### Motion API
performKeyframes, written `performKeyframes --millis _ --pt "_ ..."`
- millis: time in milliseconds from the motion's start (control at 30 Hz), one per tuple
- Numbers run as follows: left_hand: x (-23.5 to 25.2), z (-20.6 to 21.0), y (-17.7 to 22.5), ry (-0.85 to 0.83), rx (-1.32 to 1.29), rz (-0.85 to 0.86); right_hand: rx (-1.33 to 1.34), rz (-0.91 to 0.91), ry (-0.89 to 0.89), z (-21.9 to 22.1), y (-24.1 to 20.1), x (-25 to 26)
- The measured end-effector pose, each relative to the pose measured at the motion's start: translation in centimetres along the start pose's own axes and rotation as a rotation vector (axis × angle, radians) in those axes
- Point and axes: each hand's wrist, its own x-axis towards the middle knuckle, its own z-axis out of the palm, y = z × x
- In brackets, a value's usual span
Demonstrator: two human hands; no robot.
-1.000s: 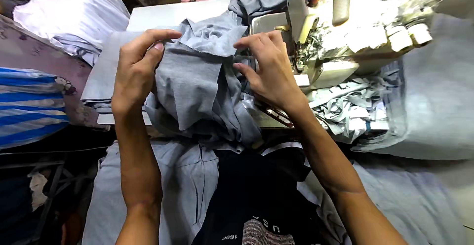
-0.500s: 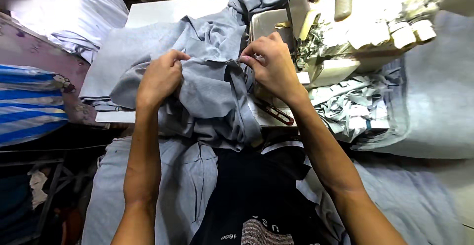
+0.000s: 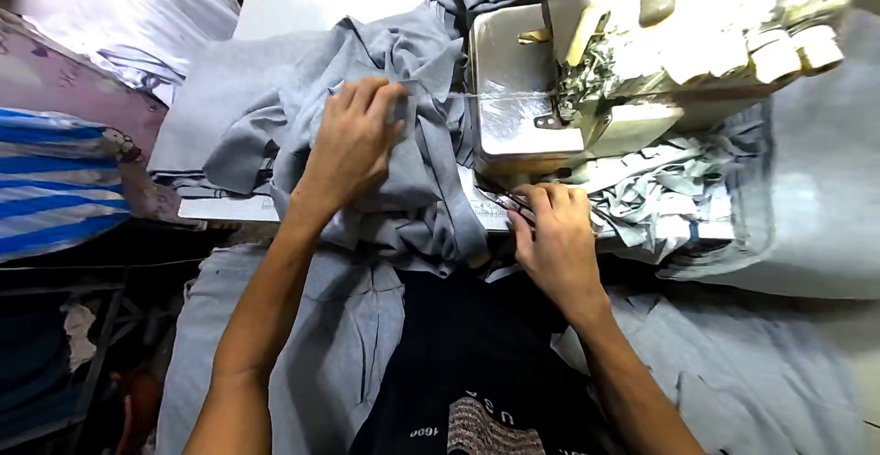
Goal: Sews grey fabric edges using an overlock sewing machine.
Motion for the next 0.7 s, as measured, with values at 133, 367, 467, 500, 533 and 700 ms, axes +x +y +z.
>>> performKeyframes --millis 133,367,467,500,533,700 --pt "1.4 0.0 -2.0 -0.082 -0.047 -0.045 -0.083 0.019 0.015 1.8 1.2 -0.8" --pt "1.9 -0.1 -3.3 -0.088 -0.183 0.036 -0.198 -0.056 0.029 2.7 1.5 -0.7" --pt "1.8 -0.5 -3.4 -0.084 -0.290 0.022 -0.224 -0.095 0.043 3.1 2.0 -1.0" --pt "1.7 -0.7 -3.3 -0.091 -0.323 0.010 -0.227 -0.099 0.044 3.0 2.1 -1.1" --pt "1.6 -1.0 -3.3 -0.097 -0.357 -0.004 -0.226 -0.101 0.040 2.8 2.1 -1.2" --pt "0.4 -2.5 -2.4 -0.052 -0.445 0.008 0.058 -0.048 -0.032 -0.7 1.6 -2.3"
